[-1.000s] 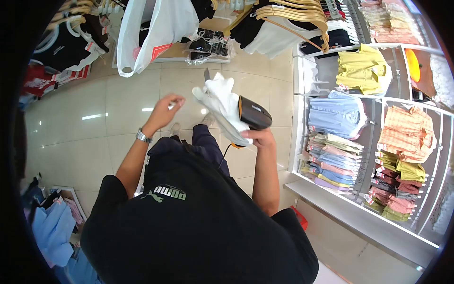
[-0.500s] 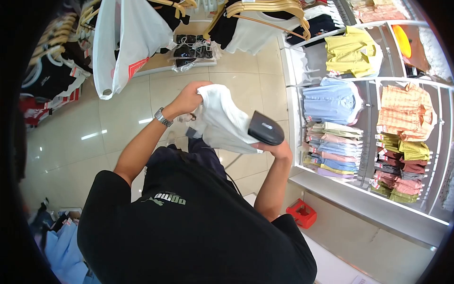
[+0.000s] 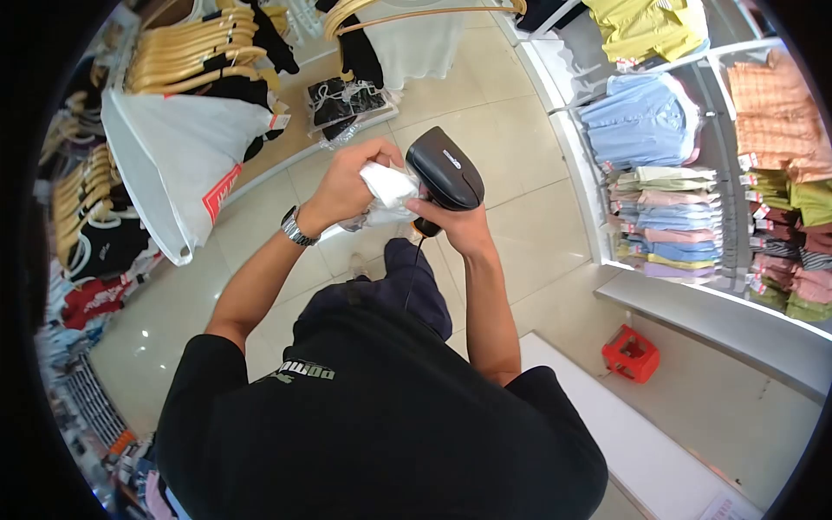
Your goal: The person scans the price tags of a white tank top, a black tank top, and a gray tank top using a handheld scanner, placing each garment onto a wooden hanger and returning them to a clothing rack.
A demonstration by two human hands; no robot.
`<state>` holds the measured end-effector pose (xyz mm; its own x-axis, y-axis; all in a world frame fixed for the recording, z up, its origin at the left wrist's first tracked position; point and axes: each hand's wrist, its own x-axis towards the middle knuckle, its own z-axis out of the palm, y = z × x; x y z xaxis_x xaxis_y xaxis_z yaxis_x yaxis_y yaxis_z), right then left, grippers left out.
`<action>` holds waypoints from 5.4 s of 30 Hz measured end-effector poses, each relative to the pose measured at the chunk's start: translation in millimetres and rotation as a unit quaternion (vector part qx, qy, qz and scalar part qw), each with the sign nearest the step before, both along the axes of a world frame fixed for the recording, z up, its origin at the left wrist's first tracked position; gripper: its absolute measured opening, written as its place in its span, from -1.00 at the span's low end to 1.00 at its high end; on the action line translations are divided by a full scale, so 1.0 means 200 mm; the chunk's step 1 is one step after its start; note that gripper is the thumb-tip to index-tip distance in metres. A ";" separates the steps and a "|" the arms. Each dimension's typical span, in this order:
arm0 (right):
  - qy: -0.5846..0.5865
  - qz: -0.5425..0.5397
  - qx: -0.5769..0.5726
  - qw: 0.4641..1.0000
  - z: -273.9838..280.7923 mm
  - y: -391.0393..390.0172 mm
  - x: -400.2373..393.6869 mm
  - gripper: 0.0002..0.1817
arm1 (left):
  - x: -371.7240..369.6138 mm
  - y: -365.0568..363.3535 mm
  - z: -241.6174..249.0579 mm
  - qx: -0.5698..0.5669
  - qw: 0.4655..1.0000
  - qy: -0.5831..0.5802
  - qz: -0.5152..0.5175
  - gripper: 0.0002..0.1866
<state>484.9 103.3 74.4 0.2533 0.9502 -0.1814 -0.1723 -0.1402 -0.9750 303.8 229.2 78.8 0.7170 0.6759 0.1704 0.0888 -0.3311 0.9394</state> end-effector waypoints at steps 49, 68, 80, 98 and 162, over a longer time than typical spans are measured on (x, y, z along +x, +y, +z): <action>-0.249 0.073 0.015 0.966 0.34 1.42 1.49 -0.68 | 0.48 0.70 -0.20 -0.193 0.945 -0.005 0.262 -0.75; -0.239 0.476 0.006 0.846 0.61 2.38 1.54 -0.51 | 0.75 1.00 -0.07 -0.272 0.891 0.019 0.362 -0.78; -0.112 0.660 0.009 0.743 0.46 2.60 1.62 -0.42 | 0.95 0.94 0.01 -0.320 0.859 -0.042 0.399 -0.85; -0.064 0.757 -0.006 0.650 0.23 2.61 1.50 -0.36 | 1.18 0.75 0.02 -0.351 0.792 -0.059 0.497 -0.85; 0.051 0.495 0.093 0.862 0.36 1.62 2.29 -0.64 | 1.08 0.25 0.72 -0.140 0.849 -0.220 0.460 -0.75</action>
<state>943.0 427.3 145.8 -0.7077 0.7061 0.0233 -0.1435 -0.1114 -0.9833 519.3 278.7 223.3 -0.2282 0.9733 0.0249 -0.1913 -0.0699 0.9790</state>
